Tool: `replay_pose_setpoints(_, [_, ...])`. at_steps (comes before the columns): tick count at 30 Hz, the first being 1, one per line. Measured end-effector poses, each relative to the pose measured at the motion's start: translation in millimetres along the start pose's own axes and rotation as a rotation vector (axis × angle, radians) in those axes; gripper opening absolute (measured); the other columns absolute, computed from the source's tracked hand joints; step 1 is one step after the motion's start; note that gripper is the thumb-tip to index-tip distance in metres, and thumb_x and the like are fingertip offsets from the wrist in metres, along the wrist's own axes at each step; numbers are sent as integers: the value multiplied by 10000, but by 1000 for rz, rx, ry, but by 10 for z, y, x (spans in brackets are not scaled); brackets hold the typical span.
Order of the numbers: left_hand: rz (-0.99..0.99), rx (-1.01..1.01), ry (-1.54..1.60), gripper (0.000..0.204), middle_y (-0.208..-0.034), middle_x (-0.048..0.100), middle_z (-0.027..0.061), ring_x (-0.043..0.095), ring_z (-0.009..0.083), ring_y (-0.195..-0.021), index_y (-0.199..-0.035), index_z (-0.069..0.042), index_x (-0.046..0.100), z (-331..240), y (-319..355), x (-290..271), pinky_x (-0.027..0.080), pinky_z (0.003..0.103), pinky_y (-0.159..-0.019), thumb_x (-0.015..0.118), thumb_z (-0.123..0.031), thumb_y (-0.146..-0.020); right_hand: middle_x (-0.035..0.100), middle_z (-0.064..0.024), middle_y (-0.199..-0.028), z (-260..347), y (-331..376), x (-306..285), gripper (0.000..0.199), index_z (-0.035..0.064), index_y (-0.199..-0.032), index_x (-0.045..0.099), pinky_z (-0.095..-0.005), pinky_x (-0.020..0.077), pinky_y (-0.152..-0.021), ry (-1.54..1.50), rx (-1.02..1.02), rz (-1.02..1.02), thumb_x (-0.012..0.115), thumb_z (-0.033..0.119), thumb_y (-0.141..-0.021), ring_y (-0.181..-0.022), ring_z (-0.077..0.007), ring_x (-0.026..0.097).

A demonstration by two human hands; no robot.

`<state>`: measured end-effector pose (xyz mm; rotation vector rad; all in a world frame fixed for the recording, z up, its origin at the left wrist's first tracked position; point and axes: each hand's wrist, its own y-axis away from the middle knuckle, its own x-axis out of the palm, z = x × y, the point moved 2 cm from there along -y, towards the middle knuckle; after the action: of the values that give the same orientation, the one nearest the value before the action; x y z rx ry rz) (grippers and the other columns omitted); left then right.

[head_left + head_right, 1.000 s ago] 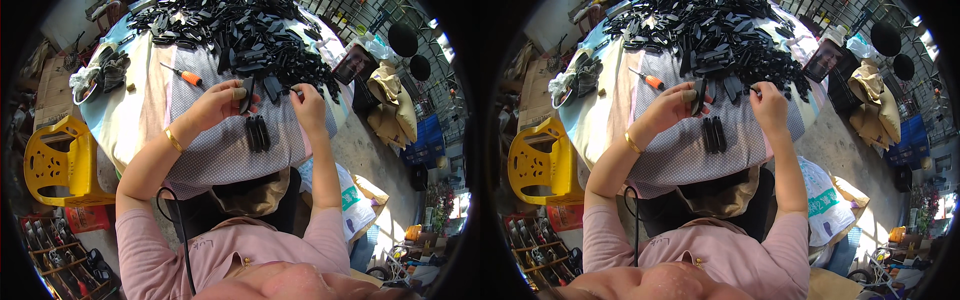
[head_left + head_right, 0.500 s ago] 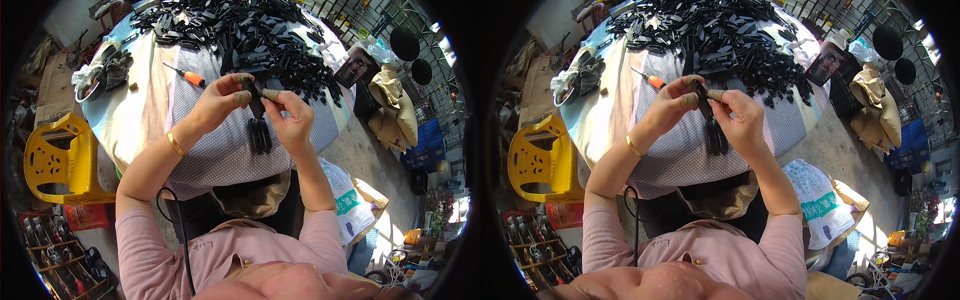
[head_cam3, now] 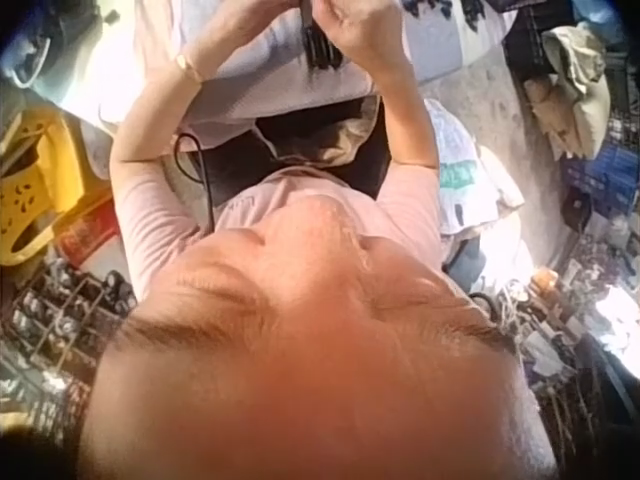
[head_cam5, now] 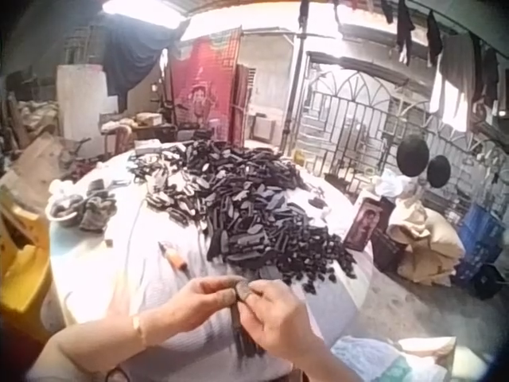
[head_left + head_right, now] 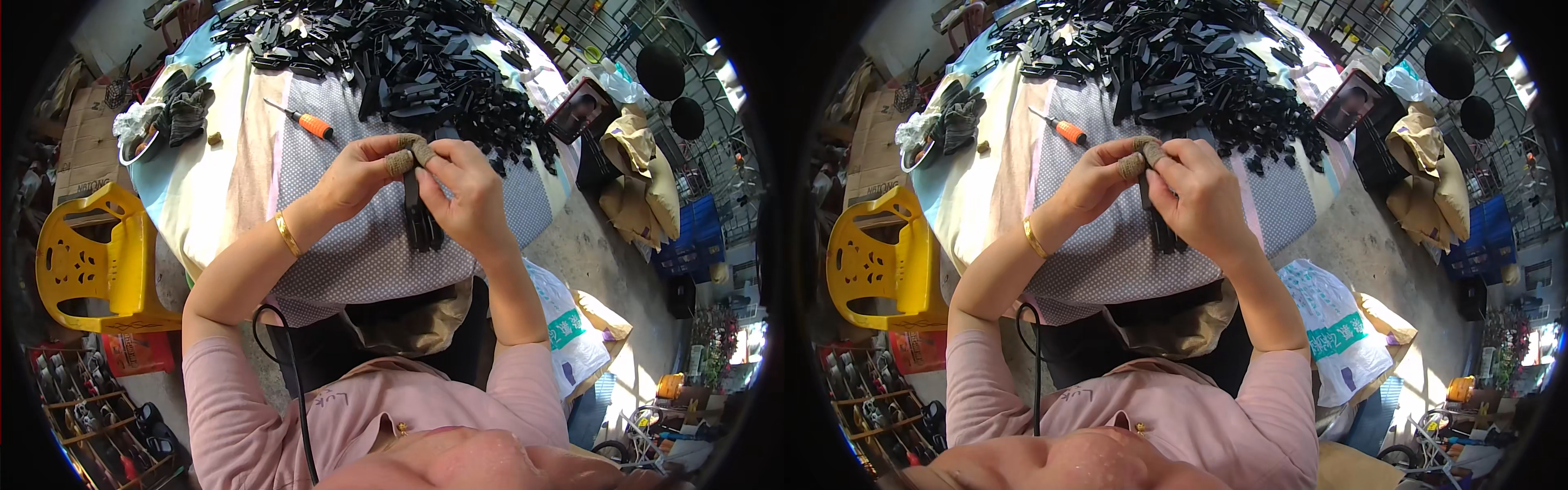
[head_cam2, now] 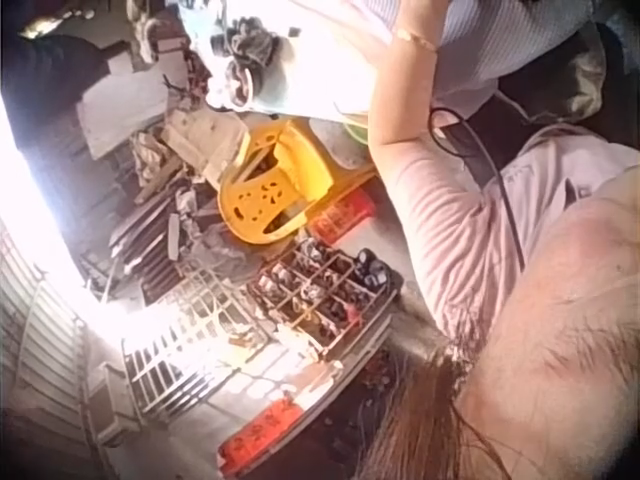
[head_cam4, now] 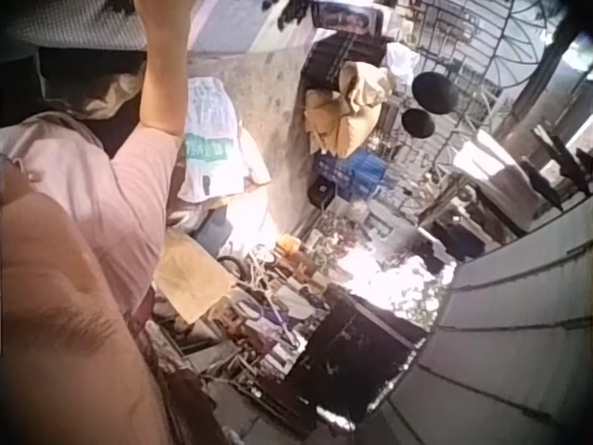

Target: Manually assembling small black plastic components by inserting internal pieces and snapping them together.

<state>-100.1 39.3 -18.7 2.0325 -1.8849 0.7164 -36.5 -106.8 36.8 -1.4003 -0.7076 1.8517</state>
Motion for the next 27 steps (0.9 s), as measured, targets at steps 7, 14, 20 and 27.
replay_pose_setpoints(7, [-13,-79,0,330,-1058,591,81,572,156,-970,-1144,11,526,18,24,54,460,283,-861,589,-120,-848,554,-117,-918,90,148,-20,209,-27,-884,618,-335,460,-681,-12,77,57,678,74,-711,-808,-260,546])
replay_pose_setpoints(14, [-79,139,-764,360,-1081,542,55,562,131,-945,-1191,-14,508,-96,-44,150,480,258,-799,578,-150,-865,520,-72,-701,-6,416,-238,255,-2,-929,608,-259,444,-484,-56,338,-74,684,37,-689,-522,-151,525])
replay_pose_setpoints(20, [-257,103,-1215,293,-977,570,79,568,134,-805,-1089,-29,594,-145,-180,-50,469,253,-712,621,-100,-806,514,-65,-701,-123,647,-243,269,9,-934,600,-275,438,-493,87,456,137,689,89,-692,-521,-154,498])
replay_pose_setpoints(27, [-266,167,-1605,386,-864,599,153,588,279,-793,-1033,12,582,-2,-549,41,465,343,-716,644,-274,-782,537,-107,-705,-40,670,-133,183,-1,-906,605,-343,424,-525,45,407,163,637,123,-776,-568,-242,530])
